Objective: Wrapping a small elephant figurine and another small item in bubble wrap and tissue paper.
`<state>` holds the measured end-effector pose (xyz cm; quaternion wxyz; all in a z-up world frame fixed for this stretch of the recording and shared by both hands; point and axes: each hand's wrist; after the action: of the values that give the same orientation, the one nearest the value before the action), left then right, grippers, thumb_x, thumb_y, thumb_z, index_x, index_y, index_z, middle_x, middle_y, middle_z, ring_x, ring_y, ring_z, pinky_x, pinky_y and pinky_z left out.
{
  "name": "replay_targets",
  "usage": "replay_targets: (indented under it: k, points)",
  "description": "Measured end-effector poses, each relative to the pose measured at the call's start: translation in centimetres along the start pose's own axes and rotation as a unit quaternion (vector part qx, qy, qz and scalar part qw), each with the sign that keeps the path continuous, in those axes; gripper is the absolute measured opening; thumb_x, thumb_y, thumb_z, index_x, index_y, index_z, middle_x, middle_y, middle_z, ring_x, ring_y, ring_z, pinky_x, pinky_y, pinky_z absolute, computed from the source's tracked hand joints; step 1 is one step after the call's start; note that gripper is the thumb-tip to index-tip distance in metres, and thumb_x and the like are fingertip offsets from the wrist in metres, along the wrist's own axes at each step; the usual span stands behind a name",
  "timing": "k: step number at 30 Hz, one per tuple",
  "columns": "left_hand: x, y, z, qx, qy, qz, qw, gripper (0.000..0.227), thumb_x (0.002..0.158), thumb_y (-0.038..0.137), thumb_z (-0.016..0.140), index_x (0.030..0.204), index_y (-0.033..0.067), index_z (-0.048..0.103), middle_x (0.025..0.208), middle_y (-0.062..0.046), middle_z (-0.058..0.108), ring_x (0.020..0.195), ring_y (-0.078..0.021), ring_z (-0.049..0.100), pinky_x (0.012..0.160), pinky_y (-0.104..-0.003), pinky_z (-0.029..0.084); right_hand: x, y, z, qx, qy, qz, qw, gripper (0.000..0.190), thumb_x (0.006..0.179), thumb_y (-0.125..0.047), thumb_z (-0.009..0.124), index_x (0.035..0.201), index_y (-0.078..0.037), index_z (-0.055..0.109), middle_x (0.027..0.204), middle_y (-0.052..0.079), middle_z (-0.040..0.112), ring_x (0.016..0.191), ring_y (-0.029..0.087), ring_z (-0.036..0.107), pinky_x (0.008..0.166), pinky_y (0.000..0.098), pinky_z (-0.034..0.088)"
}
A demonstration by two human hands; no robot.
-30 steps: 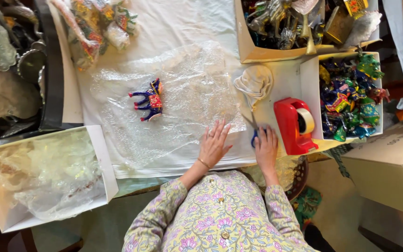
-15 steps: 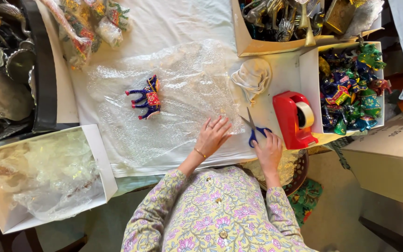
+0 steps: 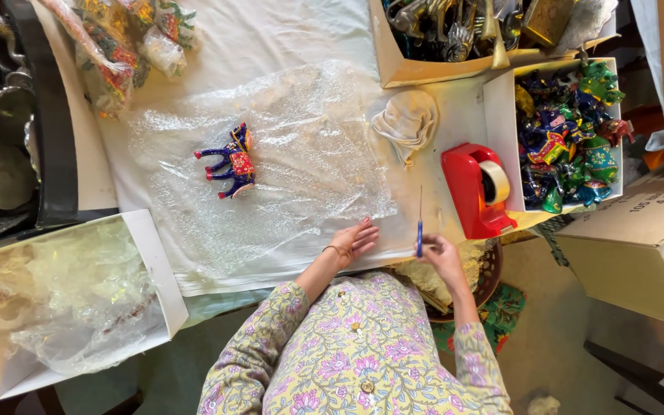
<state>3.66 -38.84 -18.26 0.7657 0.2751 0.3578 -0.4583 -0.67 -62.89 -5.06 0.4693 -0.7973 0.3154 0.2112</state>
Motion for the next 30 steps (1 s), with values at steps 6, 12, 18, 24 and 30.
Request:
replay_targets:
  k: [6, 12, 18, 24, 30]
  points:
    - [1.3, -1.0, 1.6, -0.083, 0.051, -0.001, 0.995, 0.032, 0.089, 0.029, 0.074, 0.12, 0.0202, 0.073, 0.116, 0.0, 0.077, 0.091, -0.0095, 0.075, 0.073, -0.031, 0.065, -2.5, 5.6, 1.0, 0.104, -0.173, 0.032, 0.979, 0.048, 0.086, -0.034, 0.076, 0.118, -0.001, 0.064, 0.097, 0.007, 0.07, 0.085, 0.015, 0.07, 0.074, 0.0315, 0.063]
    - [5.4, -2.8, 1.8, -0.105, 0.106, 0.066, 0.987, 0.018, 0.088, 0.025, 0.085, 0.094, 0.0135, 0.072, 0.094, 0.001, 0.078, 0.067, -0.0027, 0.066, 0.05, -0.017, 0.05, -2.5, 4.5, 2.6, 0.025, -0.202, 0.043, 0.978, 0.051, 0.086, -0.045, 0.075, 0.115, -0.004, 0.067, 0.089, 0.004, 0.066, 0.071, 0.009, 0.063, 0.057, 0.0218, 0.053]
    - [2.8, -1.9, 3.5, -0.097, 0.133, 0.072, 0.984, 0.025, 0.084, 0.027, 0.087, 0.085, 0.014, 0.066, 0.085, 0.003, 0.076, 0.057, -0.0008, 0.058, 0.045, -0.016, 0.048, 0.1, 2.8, 3.8, 0.049, -0.19, 0.03, 0.98, 0.049, 0.083, -0.044, 0.077, 0.109, -0.004, 0.068, 0.082, 0.001, 0.072, 0.054, 0.005, 0.059, 0.048, 0.0207, 0.048]
    - [1.7, -1.5, 3.9, -0.079, 0.142, 0.066, 0.984, 0.023, 0.083, 0.03, 0.087, 0.082, 0.0126, 0.072, 0.082, 0.004, 0.074, 0.055, -0.0004, 0.056, 0.044, -0.015, 0.047, 1.4, 3.0, 4.3, 0.094, -0.177, -0.009, 0.98, 0.037, 0.085, -0.035, 0.081, 0.096, -0.002, 0.07, 0.076, 0.003, 0.072, 0.056, 0.006, 0.063, 0.05, 0.0205, 0.048]
    - [2.8, -2.1, 3.4, -0.08, 0.14, 0.077, 0.984, 0.024, 0.082, 0.029, 0.087, 0.082, 0.0128, 0.07, 0.083, 0.004, 0.075, 0.056, 0.0001, 0.055, 0.045, -0.015, 0.048, 1.8, 4.4, 5.0, 0.106, -0.157, -0.016, 0.982, 0.031, 0.088, -0.027, 0.083, 0.091, 0.0, 0.069, 0.073, 0.004, 0.069, 0.055, 0.007, 0.062, 0.051, 0.0206, 0.047]
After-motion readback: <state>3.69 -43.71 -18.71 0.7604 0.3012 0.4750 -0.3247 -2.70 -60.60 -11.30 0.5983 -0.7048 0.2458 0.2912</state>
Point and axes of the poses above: each hand's wrist, its own x-axis towards the middle knuckle, its own z-axis out of the palm, y = z × x
